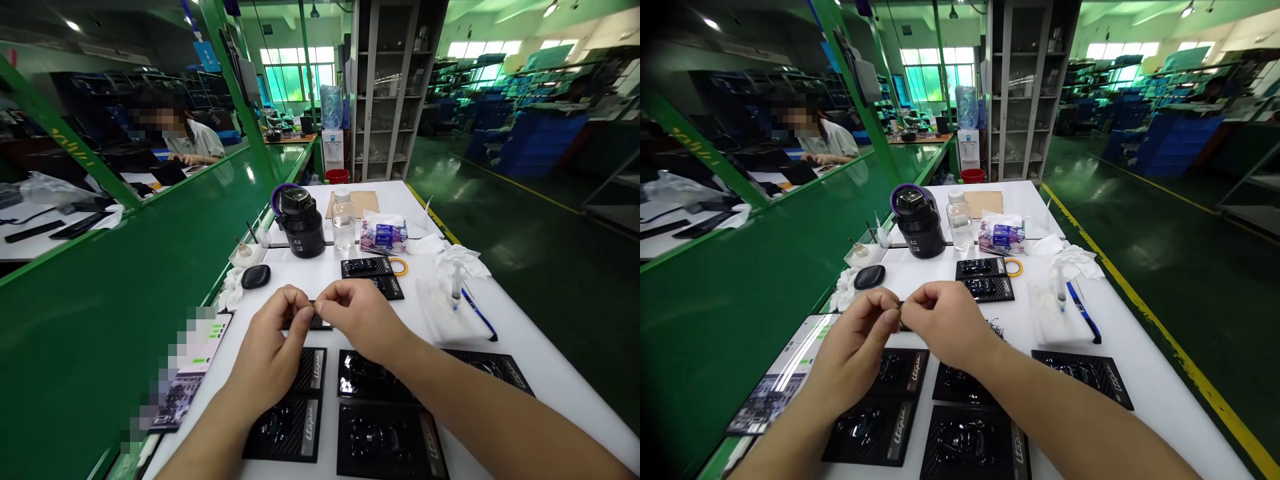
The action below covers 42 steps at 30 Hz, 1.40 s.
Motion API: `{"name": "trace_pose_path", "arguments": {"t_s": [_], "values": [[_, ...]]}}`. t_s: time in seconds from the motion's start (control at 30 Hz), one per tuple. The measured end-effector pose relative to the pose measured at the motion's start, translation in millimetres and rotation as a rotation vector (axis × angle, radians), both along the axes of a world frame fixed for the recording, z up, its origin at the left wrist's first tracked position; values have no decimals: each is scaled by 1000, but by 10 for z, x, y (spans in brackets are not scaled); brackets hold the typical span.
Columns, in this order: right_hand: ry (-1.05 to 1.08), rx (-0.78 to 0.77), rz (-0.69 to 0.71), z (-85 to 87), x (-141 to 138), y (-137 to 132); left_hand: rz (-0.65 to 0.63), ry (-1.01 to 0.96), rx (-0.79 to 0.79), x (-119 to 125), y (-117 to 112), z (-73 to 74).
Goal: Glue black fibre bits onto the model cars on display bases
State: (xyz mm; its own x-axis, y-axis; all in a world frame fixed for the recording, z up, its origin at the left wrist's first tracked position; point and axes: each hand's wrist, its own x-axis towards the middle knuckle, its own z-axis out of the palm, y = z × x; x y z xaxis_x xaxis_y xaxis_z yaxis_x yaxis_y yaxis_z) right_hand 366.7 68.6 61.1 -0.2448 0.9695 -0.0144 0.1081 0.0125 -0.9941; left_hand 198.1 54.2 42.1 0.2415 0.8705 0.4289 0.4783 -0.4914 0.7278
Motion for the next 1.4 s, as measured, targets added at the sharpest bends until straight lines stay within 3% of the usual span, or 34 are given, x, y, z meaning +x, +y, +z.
{"name": "trace_pose_path", "arguments": {"t_s": [0.1, 0.17, 0.63, 1.0, 1.1, 1.23, 1.3, 1.4], "values": [[55, -67, 2, -41, 23, 78, 42, 151, 448, -37, 33, 34], [85, -91, 10, -59, 26, 101, 45, 168, 591, -62, 48, 48], [305, -248, 90, 10, -8, 49, 57, 154, 591, -88, 19, 69], [361, -245, 197, -35, 18, 83, 47, 195, 607, -142, 23, 87], [160, -61, 206, -100, 71, 146, 127, 208, 618, -259, 99, 116], [-597, 401, 213, -312, 102, 191, 291, 259, 485, -486, 295, 108], [-874, 501, 274, -428, 78, 184, 249, 322, 341, -569, 407, 47], [-997, 493, 320, -522, 13, 170, 100, 400, 166, -601, 553, -90]]}}
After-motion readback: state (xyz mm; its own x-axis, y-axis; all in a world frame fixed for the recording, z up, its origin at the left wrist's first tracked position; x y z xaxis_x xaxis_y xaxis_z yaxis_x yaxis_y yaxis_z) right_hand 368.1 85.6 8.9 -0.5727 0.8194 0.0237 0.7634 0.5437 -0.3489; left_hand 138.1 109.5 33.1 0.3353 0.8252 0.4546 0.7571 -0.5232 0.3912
